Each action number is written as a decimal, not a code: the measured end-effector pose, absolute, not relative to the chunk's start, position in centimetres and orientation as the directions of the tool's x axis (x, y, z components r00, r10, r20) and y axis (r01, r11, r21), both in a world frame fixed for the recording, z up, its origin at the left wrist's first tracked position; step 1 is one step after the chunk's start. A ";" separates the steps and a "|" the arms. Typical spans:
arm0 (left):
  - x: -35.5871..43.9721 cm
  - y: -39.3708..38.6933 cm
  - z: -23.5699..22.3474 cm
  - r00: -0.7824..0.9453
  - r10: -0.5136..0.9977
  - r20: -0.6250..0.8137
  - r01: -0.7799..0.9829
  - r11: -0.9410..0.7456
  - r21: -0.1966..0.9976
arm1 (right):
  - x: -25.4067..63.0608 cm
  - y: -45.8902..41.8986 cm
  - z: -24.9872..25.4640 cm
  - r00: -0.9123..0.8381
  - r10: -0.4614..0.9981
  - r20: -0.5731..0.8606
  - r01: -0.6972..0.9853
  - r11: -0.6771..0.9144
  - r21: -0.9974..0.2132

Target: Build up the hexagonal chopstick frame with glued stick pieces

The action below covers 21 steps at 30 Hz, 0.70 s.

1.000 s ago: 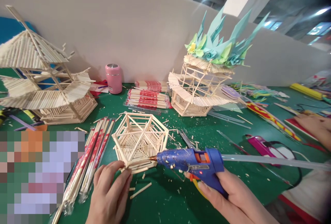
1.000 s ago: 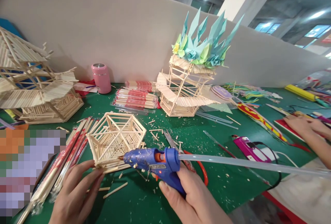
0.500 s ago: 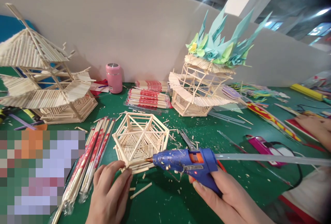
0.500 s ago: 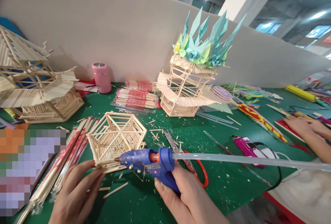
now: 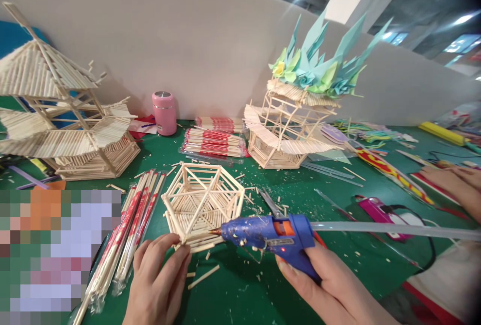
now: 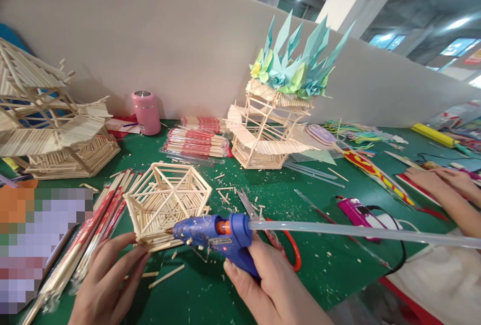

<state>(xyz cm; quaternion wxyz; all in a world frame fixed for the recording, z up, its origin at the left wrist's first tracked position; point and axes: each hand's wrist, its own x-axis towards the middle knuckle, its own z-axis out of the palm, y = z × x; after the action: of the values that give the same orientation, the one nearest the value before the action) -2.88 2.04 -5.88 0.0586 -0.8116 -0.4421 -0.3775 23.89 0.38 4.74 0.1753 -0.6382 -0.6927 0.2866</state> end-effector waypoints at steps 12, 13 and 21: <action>-3.0 2.1 -5.9 0.329 0.677 0.658 0.773 -0.593 0.224 | 23.4 0.0 5.0 0.010 0.999 -0.030 0.747 -0.028 -0.664; -3.0 2.1 -5.9 0.325 0.680 0.657 0.774 -0.591 0.229 | 23.6 0.0 5.0 -0.004 0.999 -0.043 0.757 -0.025 -0.653; -2.9 2.1 -5.8 0.326 0.680 0.656 0.772 -0.592 0.230 | 24.7 0.1 4.9 -0.092 0.995 -0.047 0.794 0.045 -0.607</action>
<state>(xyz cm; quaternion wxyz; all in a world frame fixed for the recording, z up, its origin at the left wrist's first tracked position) -2.93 2.13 -5.85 0.0620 -0.8119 -0.4472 -0.3701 24.66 0.05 4.94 0.1997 -0.6435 -0.6947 0.2518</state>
